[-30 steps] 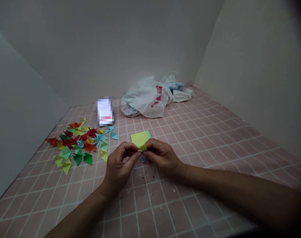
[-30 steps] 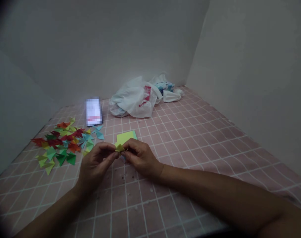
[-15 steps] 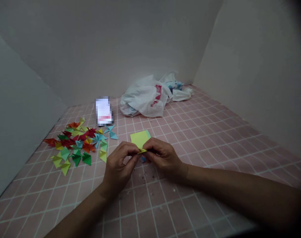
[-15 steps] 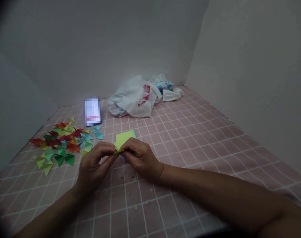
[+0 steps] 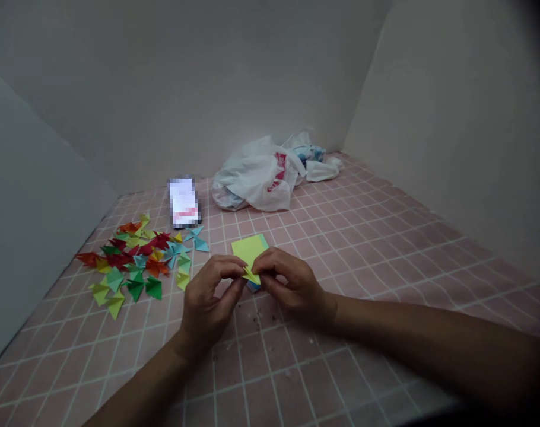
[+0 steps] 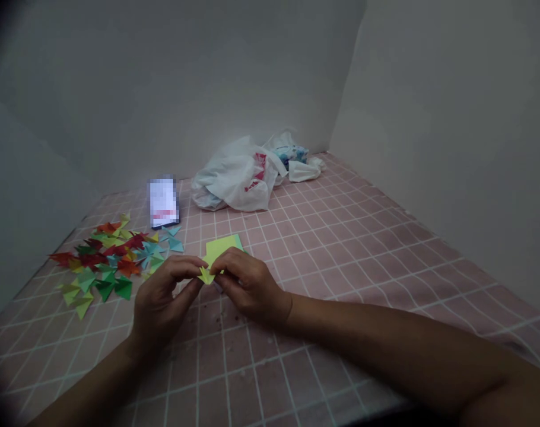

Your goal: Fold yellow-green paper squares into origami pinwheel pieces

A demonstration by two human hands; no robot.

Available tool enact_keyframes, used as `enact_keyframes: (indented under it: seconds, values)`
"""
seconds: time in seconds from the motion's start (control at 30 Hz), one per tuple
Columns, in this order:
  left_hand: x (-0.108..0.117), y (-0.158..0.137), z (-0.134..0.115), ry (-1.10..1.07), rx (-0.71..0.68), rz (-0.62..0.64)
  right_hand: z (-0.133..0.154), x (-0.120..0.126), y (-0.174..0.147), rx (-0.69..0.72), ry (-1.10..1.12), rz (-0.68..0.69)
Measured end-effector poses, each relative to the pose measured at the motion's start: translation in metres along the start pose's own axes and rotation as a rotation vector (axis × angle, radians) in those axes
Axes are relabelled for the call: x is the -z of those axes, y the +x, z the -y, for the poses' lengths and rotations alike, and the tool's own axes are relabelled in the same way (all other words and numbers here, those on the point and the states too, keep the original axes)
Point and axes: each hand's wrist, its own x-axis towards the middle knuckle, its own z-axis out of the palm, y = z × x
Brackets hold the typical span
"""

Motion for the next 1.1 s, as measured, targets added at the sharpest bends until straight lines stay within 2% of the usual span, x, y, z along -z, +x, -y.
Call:
enact_keyframes:
  seconds: [0.17,0.53,0.63,0.73,0.87,0.97,1.1]
  values:
    - [-0.0012,-0.0031,-0.0005,-0.002,0.083,-0.01,0.0001,-0.0003,0.0,0.011,0.002,-0.006]
    - [0.0001,0.0016,0.0009,-0.03,0.058,0.07,-0.0015,0.0008,-0.0015,-0.034,-0.024,0.019]
    - [0.0012,0.0041,0.0005,-0.106,0.176,0.07,-0.001,0.0015,-0.0009,-0.096,0.009,0.042]
    - [0.0016,0.0055,0.001,-0.313,0.397,0.116,-0.0014,0.0026,0.0013,-0.17,0.09,0.046]
    - [-0.0011,0.0044,0.0031,-0.508,0.625,0.129,-0.004,0.0039,0.0034,-0.18,0.107,0.097]
    - [-0.0044,0.0034,0.0031,-0.555,0.714,0.106,-0.0062,0.0021,0.0022,-0.353,0.241,0.103]
    - [-0.0052,0.0036,0.0001,-0.576,0.789,0.158,-0.0066,-0.0016,0.0008,-0.565,0.483,0.109]
